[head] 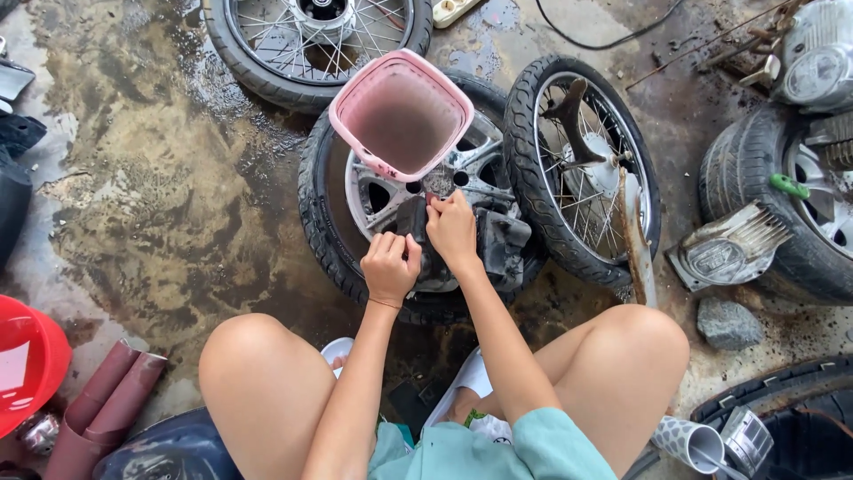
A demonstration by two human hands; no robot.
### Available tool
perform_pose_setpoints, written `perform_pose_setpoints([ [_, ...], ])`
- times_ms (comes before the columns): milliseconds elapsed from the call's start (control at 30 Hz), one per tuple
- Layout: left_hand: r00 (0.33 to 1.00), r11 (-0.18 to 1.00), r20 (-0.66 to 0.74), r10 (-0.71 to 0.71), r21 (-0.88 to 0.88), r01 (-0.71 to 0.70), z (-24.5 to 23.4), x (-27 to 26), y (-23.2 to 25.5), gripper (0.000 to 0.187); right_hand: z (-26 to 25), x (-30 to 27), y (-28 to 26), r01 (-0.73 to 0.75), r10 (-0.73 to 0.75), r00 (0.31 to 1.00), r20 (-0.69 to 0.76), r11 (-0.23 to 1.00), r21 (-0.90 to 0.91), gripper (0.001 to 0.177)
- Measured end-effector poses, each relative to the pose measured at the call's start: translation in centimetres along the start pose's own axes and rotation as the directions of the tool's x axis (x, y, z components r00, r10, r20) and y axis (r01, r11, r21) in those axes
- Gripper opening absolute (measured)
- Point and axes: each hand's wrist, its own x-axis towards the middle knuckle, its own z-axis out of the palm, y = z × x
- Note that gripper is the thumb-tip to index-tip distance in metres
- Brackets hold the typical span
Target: Scrubbing a motorcycle component with a brush and soapy water to remove dirt and grime.
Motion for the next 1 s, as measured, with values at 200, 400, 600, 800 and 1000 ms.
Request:
perform_pose_setpoints([
  [200, 1.0, 1.0, 0.005, -0.017, -0.018, 0.018, -0.2, 0.2, 0.0, 0.034, -2.5, -2.5, 0.0, -0.023, 0.036, 0.972, 0.232, 0.998, -0.056, 0.02],
  [400, 1.0, 1.0, -0.002, -0.021, -0.012, 0.021, -0.1, 0.0, 0.0, 0.035, -4.9, -5.0, -4.1, -0.027, 0.048, 0.984, 0.171, 0.992, -0.124, 0.027],
  [600, 1.0, 1.0, -0.008, -0.008, -0.011, 0.007, -0.1, 0.0, 0.0, 0.034, -2.4, 0.1, -1.1, -0.039, 0.043, 0.992, 0.121, 0.998, -0.041, 0.023],
  [800, 1.0, 1.0, -0.01, -0.02, -0.008, 0.02, -0.3, 0.2, 0.1, 0.034, -5.5, -2.7, -2.7, -0.051, 0.056, 0.963, 0.262, 0.998, -0.028, 0.025],
  [1000, 0.999, 0.999, -0.014, -0.035, -0.027, 0.034, -0.3, 0.3, 0.2, 0.034, -5.7, -5.3, -4.2, -0.05, 0.061, 0.976, 0.209, 0.997, -0.06, 0.033],
])
